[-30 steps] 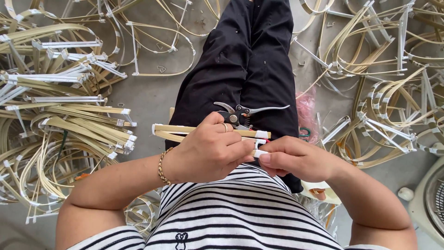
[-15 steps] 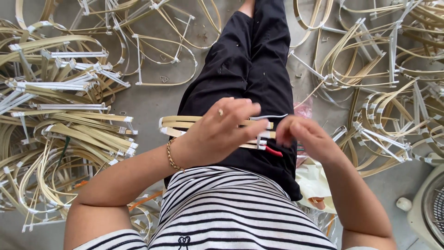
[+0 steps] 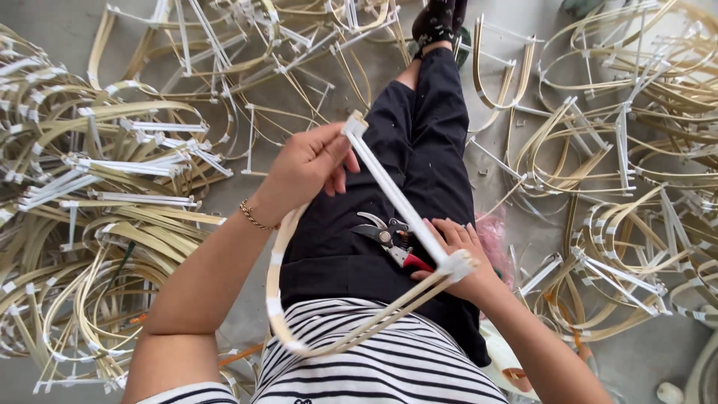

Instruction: The recorder is assembling and cutting bamboo frames for furniture or decoration.

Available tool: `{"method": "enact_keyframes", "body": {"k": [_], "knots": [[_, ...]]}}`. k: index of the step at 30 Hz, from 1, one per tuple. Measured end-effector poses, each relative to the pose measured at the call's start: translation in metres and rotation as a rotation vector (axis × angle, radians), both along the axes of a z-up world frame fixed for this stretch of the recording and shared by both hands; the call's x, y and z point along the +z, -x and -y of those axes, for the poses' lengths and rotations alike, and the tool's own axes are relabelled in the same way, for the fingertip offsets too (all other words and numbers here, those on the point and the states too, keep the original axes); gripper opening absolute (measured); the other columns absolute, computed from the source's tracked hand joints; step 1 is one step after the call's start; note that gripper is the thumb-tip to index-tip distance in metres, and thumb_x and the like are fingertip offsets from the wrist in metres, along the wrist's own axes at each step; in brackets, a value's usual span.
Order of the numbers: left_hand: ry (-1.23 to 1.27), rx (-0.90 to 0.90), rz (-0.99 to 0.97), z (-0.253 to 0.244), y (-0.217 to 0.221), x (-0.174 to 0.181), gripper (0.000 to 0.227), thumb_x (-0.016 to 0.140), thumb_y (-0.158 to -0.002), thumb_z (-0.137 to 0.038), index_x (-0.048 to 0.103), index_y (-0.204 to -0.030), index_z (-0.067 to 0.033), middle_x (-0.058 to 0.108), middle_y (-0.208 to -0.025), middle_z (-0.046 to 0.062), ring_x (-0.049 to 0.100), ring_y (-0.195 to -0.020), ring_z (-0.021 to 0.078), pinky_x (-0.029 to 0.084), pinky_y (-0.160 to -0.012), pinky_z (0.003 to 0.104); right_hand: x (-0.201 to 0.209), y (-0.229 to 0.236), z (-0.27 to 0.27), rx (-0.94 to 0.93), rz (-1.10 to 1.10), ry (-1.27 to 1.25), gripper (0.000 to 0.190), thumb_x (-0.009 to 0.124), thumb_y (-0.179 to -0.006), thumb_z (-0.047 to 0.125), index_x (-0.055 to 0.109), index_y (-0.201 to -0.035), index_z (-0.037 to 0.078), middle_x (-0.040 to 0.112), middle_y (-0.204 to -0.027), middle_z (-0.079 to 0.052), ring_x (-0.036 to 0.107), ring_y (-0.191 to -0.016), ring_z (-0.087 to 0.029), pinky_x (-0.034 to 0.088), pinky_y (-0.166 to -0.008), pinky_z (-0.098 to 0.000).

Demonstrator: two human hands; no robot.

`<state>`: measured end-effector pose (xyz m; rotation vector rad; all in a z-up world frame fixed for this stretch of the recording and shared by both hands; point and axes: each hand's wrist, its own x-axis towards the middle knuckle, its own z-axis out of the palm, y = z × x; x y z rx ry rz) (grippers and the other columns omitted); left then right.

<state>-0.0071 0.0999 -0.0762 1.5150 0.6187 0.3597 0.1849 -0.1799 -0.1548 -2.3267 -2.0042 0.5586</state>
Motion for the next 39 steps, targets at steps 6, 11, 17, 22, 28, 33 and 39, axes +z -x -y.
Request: {"method": "enact_keyframes", "body": {"k": [6, 11, 17, 22, 28, 33, 39], "knots": [[0.367, -0.173, 0.180, 0.013, -0.001, -0.007, 0.037, 0.047, -0.112, -0.023, 0.062, -0.138, -0.0015, 0.065, -0.086, 0.005, 0.062, -0.061, 0.0075, 0.052, -0.052, 0.022, 0.028, -0.029, 0.006, -0.157, -0.227, 0.304, 0.065, 0.079, -0.077, 0.042, 0.061, -0.132, 0.013, 0.061, -0.120, -0.014, 0.058, -0.117, -0.031, 0.049, -0.100, -0.0417], [0.508, -0.323, 0.198, 0.037, -0.004, -0.016, 0.040, 0.045, -0.109, -0.021, 0.050, -0.146, -0.0063, 0.067, -0.086, 0.004, 0.068, -0.063, 0.0097, 0.056, -0.053, 0.022, -0.060, -0.079, 0.095, -1.024, -1.500, 0.223, 0.062, 0.073, -0.090, 0.031, 0.064, -0.140, -0.005, 0.061, -0.106, -0.019, 0.058, -0.080, -0.023, 0.046, -0.068, -0.0375], [0.462, -0.431, 0.037, 0.058, -0.018, -0.014, 0.040, 0.045, -0.109, -0.021, 0.052, -0.146, -0.0077, 0.068, -0.084, 0.002, 0.069, -0.064, 0.0091, 0.058, -0.054, 0.023, 0.027, -0.029, 0.051, -0.707, -1.407, 0.214, 0.076, 0.077, -0.078, 0.009, 0.045, -0.146, 0.004, 0.065, -0.121, -0.013, 0.064, -0.119, -0.022, 0.052, -0.101, -0.0392], [0.456, -0.422, -0.011, 0.070, -0.020, -0.016, 0.033, 0.046, -0.108, -0.021, 0.057, -0.136, -0.0082, 0.067, -0.082, 0.002, 0.067, -0.060, 0.0089, 0.056, -0.052, 0.023, 0.056, -0.018, 0.042, -0.465, -1.083, 0.229, 0.086, 0.078, -0.079, 0.007, 0.037, -0.154, 0.010, 0.056, -0.147, -0.010, 0.048, -0.142, -0.021, 0.032, -0.117, -0.0366], [0.401, -0.426, -0.134, 0.075, -0.023, -0.011, 0.028, 0.046, -0.107, -0.022, 0.061, -0.125, -0.0085, 0.066, -0.078, 0.002, 0.067, -0.056, 0.0084, 0.054, -0.049, 0.022, 0.083, -0.006, 0.027, -0.349, -0.841, 0.105, 0.096, 0.079, -0.078, 0.012, 0.026, -0.158, 0.015, 0.044, -0.154, -0.012, 0.040, -0.144, -0.024, 0.031, -0.115, -0.0372], [0.409, -0.422, -0.107, 0.082, -0.028, -0.023, 0.026, 0.047, -0.106, -0.021, 0.063, -0.122, -0.0084, 0.064, -0.073, 0.002, 0.063, -0.052, 0.0072, 0.052, -0.045, 0.021, 0.061, -0.008, 0.037, -0.358, -0.822, 0.029, 0.089, 0.077, -0.080, 0.011, 0.031, -0.156, 0.014, 0.050, -0.149, -0.012, 0.046, -0.142, -0.024, 0.033, -0.115, -0.0371], [0.455, -0.341, -0.101, 0.092, -0.038, -0.077, 0.026, 0.048, -0.106, -0.022, 0.063, -0.124, -0.0103, 0.061, -0.066, 0.000, 0.052, -0.042, 0.0047, 0.042, -0.037, 0.021, -0.007, -0.015, 0.048, -0.316, -1.081, -0.078, 0.085, 0.077, -0.083, 0.004, 0.034, -0.155, 0.007, 0.047, -0.153, -0.010, 0.041, -0.140, -0.021, 0.028, -0.114, -0.0362]]}}
